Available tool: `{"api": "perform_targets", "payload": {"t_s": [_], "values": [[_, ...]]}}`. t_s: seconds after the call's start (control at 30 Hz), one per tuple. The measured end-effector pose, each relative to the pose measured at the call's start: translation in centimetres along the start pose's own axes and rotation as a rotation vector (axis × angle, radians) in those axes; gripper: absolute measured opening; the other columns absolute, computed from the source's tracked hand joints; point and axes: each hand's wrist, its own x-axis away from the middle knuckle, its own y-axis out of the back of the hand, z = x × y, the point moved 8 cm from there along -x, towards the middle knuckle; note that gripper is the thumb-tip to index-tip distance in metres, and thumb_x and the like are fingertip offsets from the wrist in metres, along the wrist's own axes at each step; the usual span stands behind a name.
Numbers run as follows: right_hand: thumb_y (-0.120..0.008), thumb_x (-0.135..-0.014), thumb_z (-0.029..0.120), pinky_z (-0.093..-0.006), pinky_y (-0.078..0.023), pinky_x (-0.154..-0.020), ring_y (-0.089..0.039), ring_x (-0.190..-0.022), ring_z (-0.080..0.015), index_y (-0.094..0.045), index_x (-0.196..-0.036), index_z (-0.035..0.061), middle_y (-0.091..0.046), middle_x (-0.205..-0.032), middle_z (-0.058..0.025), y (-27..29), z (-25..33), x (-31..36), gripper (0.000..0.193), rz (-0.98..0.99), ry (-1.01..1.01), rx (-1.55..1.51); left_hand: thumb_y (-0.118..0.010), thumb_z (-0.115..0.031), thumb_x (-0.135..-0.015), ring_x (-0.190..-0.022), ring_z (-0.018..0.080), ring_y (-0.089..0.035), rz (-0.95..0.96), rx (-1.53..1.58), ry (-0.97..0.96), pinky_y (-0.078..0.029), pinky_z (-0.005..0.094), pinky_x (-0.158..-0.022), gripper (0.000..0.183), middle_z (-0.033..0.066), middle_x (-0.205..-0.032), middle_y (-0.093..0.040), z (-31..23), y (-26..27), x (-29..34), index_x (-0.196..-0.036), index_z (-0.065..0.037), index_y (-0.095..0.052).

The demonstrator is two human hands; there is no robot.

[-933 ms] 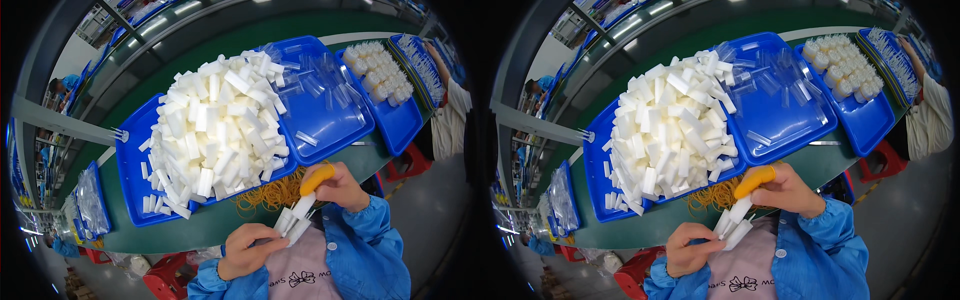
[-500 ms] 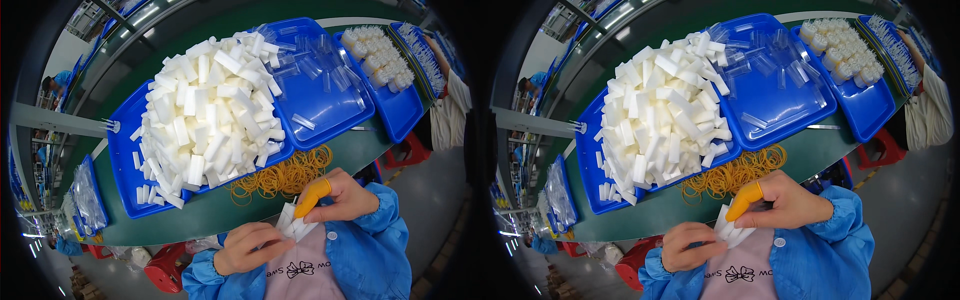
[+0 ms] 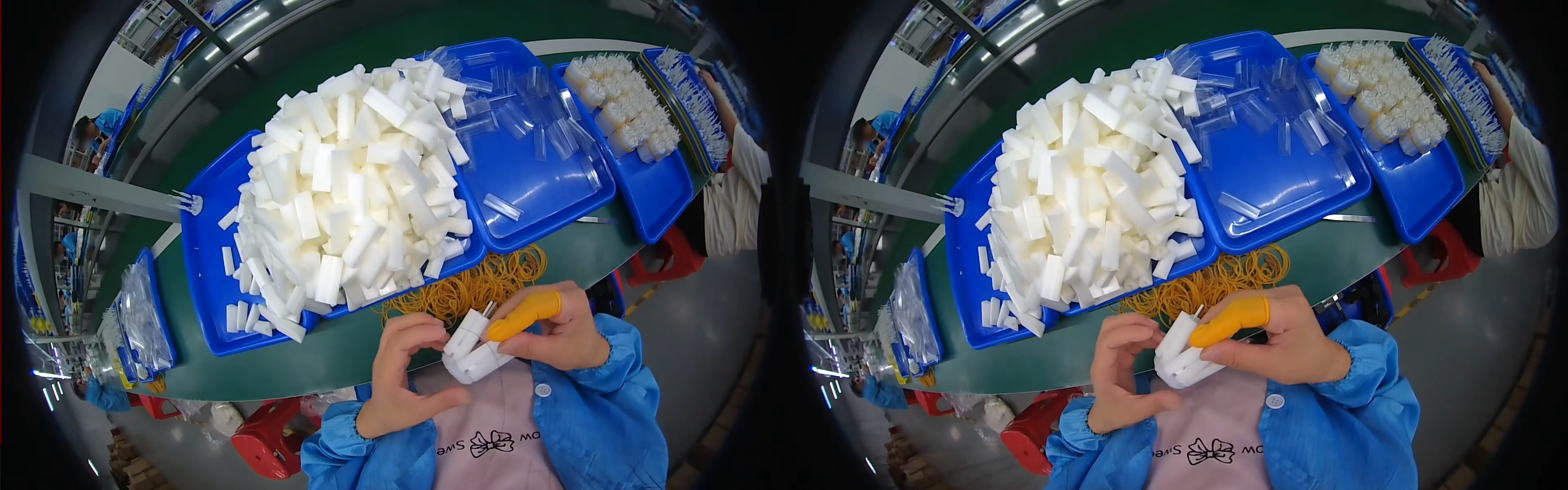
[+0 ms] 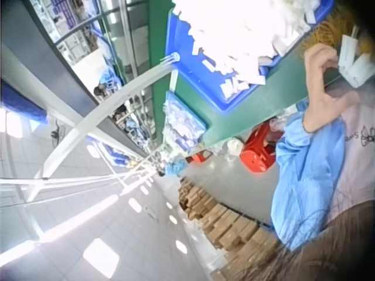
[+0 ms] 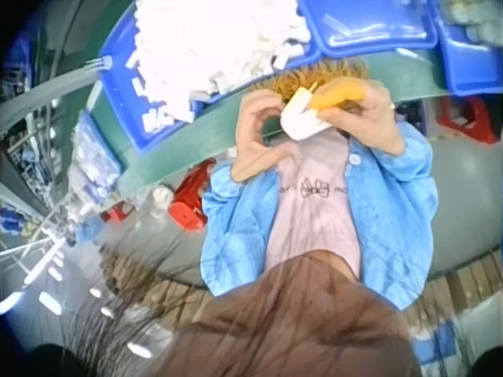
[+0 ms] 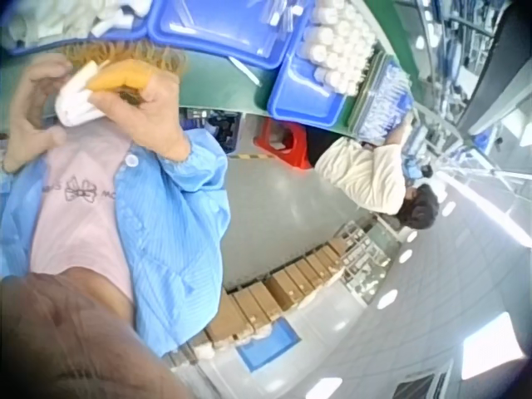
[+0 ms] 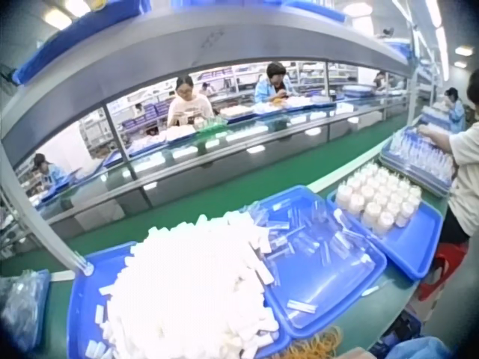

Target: The person assembles cotton swabs by inserting white cotton pieces into clear plastic sticks. They then bundle the assembled swabs together using yellow rubber bands and place the finished bundles into a blue tray.

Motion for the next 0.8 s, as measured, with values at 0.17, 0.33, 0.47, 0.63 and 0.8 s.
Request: {"api": "perform_targets", "payload": {"t_s": [0.17,0.33,0.47,0.63,0.8], "values": [[-0.077,-0.07,0.005,-0.0256,-0.049,-0.067,-0.061,-0.074,-0.0158,-0.069,-0.089,0.0035,-0.063,-0.086,-0.0079,0.7,2.5,-1.3,0.021,-0.043,0.183,0.183,-0.085,-0.016,-0.066,-0.101,0.0191,-0.05,0.009,0.075,0.006,-0.042,0.0307,-0.088,0.058,0.0124,-0.112,-0.046,1.6,-0.3,0.4,-0.109,0.0,-0.051],[-0.075,-0.067,0.01,-0.0284,-0.045,-0.063,-0.056,-0.072,-0.0173,-0.068,-0.091,0.0052,-0.058,-0.084,-0.006,6.9,0.7,-4.9,0.025,-0.285,0.165,0.665,-0.081,-0.011,-0.071,-0.105,0.0193,-0.051,-0.042,0.23,0.046,-0.042,0.0321,-0.092,0.056,0.0108,-0.113,-0.046,1.7,0.1,-0.1,-0.116,0.001,-0.05],[-0.072,-0.072,0.013,-0.0336,-0.043,-0.071,-0.058,-0.076,-0.0232,-0.066,-0.092,0.0064,-0.059,-0.086,-0.0071,6.9,-1.6,-6.5,0.022,-0.256,0.226,1.286,-0.076,-0.006,-0.076,-0.111,0.0207,-0.05,-0.038,0.386,0.113,-0.039,0.034,-0.099,0.056,0.0098,-0.114,-0.046,1.9,-0.3,-0.1,-0.124,0.003,-0.047],[-0.067,-0.078,0.012,-0.0341,-0.043,-0.077,-0.059,-0.083,-0.0252,-0.065,-0.093,0.0061,-0.061,-0.088,-0.0074,7.0,0.1,-5.1,0.016,-0.352,0.181,0.883,-0.074,-0.004,-0.077,-0.11,0.0202,-0.05,-0.019,0.365,0.101,-0.039,0.0333,-0.098,0.061,0.0093,-0.113,-0.045,1.7,-0.4,-0.1,-0.129,0.004,-0.044],[-0.065,-0.081,0.01,-0.0299,-0.046,-0.07,-0.06,-0.078,-0.021,-0.064,-0.104,0.0031,-0.061,-0.085,-0.0087,4.6,3.7,-1.8,0.024,-0.131,0.204,0.463,-0.076,-0.007,-0.075,-0.102,0.0206,-0.052,-0.053,0.143,0.04,-0.042,0.0317,-0.09,0.056,0.0114,-0.111,-0.049,1.5,0.1,-0.1,-0.125,0.003,-0.051]]}}
